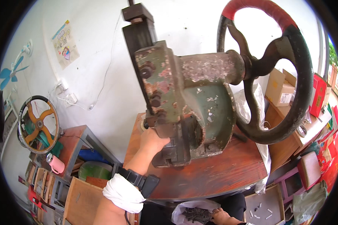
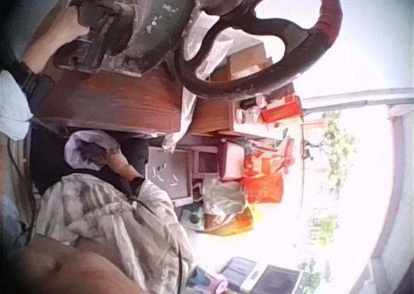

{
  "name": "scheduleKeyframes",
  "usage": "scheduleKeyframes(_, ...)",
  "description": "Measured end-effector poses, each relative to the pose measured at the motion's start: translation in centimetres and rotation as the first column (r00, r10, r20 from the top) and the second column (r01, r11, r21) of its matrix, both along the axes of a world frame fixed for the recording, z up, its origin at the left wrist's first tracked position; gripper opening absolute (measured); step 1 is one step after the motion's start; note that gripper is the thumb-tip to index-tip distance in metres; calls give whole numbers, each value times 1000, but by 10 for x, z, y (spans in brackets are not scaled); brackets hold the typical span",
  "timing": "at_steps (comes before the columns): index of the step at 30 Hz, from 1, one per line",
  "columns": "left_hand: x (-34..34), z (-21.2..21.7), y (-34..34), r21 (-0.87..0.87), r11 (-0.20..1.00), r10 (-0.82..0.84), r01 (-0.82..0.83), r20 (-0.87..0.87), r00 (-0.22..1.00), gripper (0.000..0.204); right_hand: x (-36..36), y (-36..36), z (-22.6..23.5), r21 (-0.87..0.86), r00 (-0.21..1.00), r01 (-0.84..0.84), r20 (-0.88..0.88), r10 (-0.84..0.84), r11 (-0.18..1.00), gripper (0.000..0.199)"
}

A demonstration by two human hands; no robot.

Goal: Manually stamping small metal clips using a hand press machine.

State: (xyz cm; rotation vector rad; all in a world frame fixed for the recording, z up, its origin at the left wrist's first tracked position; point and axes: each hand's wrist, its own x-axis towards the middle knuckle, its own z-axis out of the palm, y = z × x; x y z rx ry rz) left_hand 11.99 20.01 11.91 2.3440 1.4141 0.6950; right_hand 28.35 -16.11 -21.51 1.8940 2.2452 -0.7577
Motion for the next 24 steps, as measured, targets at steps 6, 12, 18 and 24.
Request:
scheduleKeyframes(6, 4, -9, -13, 191, 976, -151, 101, 271, 951, 33, 10, 1, -14, 17, 989, 125, -78, -123, 992, 41)
scheduleKeyframes(12, -21, -32, 11, -73, 986, -113, 148, 356, 928, 14, 11, 3, 27, 117, 961, 179, -231, -149, 977, 40)
scheduleKeyframes(18, -19, -48, -5, 152, 982, -171, 111, 481, 860, 15, 6, 81, 253, 558, 711, 67, -608, 353, 827, 15)
scheduleKeyframes(24, -14, -74, 13, -47, 983, -94, 177, 702, 706, 20, -15, 240, 301, 796, 856, 399, -502, 127, 455, 23)
